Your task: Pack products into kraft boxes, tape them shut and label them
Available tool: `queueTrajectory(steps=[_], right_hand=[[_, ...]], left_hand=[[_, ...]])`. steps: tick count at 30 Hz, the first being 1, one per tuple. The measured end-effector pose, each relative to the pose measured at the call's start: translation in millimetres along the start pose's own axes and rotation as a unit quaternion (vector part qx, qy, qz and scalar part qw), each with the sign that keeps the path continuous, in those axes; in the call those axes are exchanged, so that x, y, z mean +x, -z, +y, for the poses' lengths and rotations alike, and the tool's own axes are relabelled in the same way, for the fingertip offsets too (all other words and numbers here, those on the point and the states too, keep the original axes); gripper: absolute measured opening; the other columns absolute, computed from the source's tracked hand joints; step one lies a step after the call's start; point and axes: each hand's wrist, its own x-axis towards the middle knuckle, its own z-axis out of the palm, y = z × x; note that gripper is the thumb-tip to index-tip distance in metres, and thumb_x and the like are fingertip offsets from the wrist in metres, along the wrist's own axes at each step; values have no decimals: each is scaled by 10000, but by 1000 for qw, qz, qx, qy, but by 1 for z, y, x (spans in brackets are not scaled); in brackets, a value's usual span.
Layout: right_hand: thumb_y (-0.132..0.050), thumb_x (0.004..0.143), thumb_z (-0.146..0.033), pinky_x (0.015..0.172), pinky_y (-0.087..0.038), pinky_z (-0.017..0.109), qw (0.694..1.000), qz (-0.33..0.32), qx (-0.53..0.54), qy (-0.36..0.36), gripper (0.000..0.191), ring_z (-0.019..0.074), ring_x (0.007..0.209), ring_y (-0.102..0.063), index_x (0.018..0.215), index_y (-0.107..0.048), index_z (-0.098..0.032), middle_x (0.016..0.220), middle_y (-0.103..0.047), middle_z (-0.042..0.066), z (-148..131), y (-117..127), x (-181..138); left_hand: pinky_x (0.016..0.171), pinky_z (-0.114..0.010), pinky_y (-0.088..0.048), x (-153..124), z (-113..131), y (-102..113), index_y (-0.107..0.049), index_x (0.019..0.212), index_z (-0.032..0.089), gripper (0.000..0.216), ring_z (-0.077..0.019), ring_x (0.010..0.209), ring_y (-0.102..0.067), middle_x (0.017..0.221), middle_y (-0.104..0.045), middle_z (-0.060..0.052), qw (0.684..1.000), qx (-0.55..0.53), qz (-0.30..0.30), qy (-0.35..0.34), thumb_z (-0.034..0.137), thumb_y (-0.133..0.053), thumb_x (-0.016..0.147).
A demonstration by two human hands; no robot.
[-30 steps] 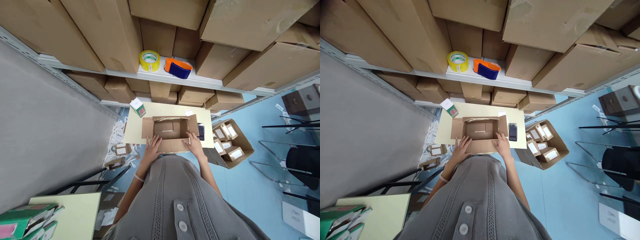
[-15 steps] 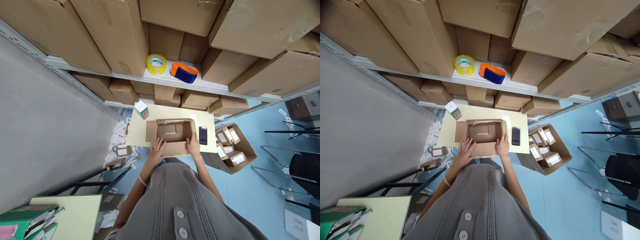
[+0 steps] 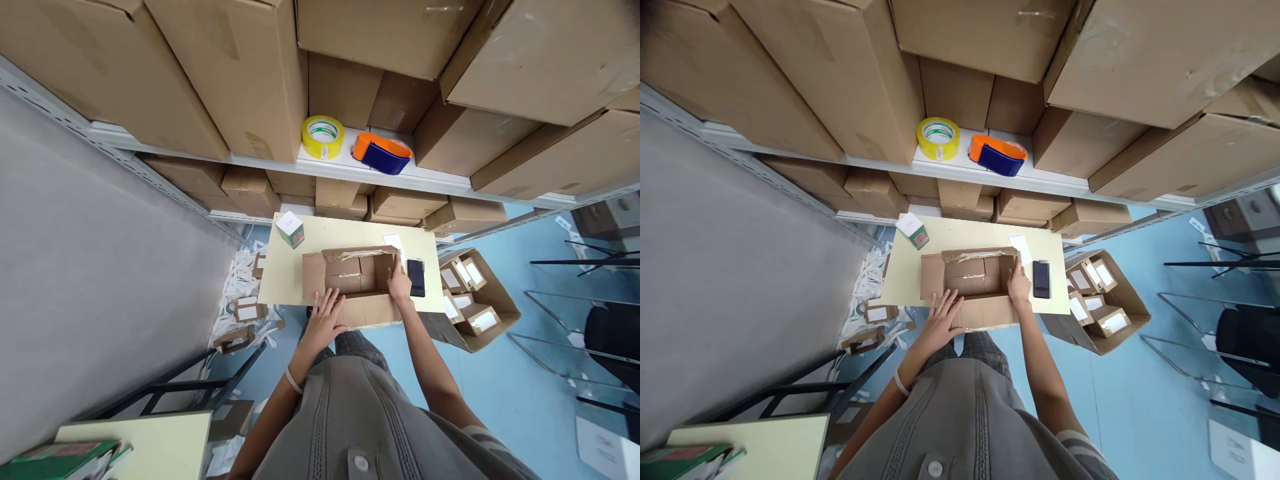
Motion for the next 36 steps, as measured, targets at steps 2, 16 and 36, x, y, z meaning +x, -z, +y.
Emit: queueTrajectory(steps=[2, 16, 36], right_hand=[[-275, 1007, -300, 825, -508, 402, 1000, -11, -8, -19, 619, 290, 896, -697, 1586, -152, -121, 1179, -680, 207, -1, 0, -6], [-304, 988, -376, 765, -499, 381, 997, 57, 42, -20, 662, 301, 849, -694, 1601, -136, -189, 1081, -719, 144, 1, 30, -112], [-361, 945, -439, 696, -523, 388, 959, -81, 12, 272, 716, 317, 828, -724, 1598, -154, -229, 985, -737, 130, -64, 28, -264]], left_hand=[[1221, -643, -127, -3, -3, 2, -280, 1547, 219, 769, -317, 1530, -169, 1626, -276, -131, 1000, -1, 0, -13, 478, -604, 900], [1221, -645, -67, -77, -9, 14, -376, 1511, 217, 699, -334, 1538, -106, 1642, -225, -128, 996, 15, 73, 43, 399, -635, 889], [1220, -638, 44, -344, 136, -24, -215, 1581, 249, 685, -319, 1543, -93, 1654, -202, -82, 860, 56, 262, 434, 493, -427, 977]])
